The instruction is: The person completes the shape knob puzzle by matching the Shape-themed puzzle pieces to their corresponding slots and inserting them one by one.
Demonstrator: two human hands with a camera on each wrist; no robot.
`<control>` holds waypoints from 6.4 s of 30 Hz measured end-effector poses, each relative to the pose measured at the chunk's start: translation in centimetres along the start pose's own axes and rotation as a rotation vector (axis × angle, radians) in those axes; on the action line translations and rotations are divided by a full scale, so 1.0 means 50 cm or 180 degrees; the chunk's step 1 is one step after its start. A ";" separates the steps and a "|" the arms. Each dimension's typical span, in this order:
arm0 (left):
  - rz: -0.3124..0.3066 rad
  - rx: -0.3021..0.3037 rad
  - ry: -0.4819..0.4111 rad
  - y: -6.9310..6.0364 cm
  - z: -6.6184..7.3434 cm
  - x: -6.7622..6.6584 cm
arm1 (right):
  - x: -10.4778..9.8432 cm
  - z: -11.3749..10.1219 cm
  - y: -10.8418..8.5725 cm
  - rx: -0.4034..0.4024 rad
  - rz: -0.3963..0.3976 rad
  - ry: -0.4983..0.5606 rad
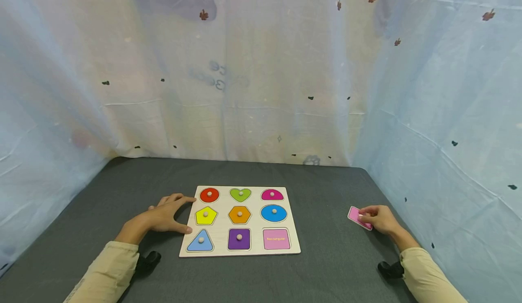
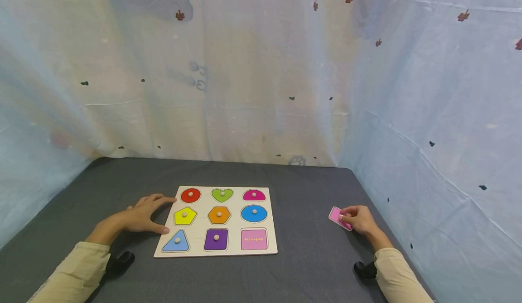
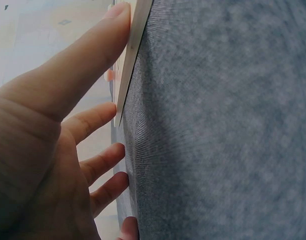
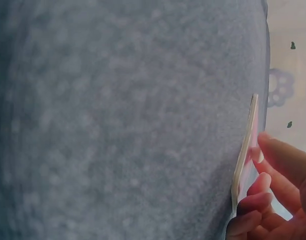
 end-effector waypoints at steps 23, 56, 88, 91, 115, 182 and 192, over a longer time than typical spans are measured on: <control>-0.0015 0.0001 -0.0007 -0.001 0.002 -0.001 | -0.007 0.004 -0.009 -0.0020 -0.0095 0.0009; -0.0020 -0.0015 -0.0014 0.002 -0.003 0.000 | 0.020 -0.129 -0.023 -0.0852 -0.0158 0.0364; -0.0011 -0.0035 -0.0028 0.002 -0.004 0.002 | 0.078 -0.218 -0.037 -0.1554 -0.0322 0.0538; -0.0007 -0.0033 -0.0035 0.002 -0.003 0.002 | 0.084 -0.225 -0.038 -0.1614 -0.0360 0.0553; -0.0008 -0.0014 -0.0030 0.000 -0.003 0.000 | 0.128 -0.293 -0.044 -0.1606 -0.0687 0.0614; -0.0012 -0.0010 0.0001 -0.003 0.001 -0.003 | 0.209 -0.398 -0.033 -0.1756 -0.1170 0.0413; -0.0025 -0.0026 0.0004 0.000 -0.005 0.001 | 0.205 -0.401 -0.036 -0.1705 -0.1262 0.0486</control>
Point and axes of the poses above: each hand's wrist, its own y-axis towards the middle knuckle, its own x-axis out of the palm, z = x × y, the point moved 1 cm from there along y, towards the middle knuckle, and after that the axes turned 11 degrees about -y, right-handed, at the moved point
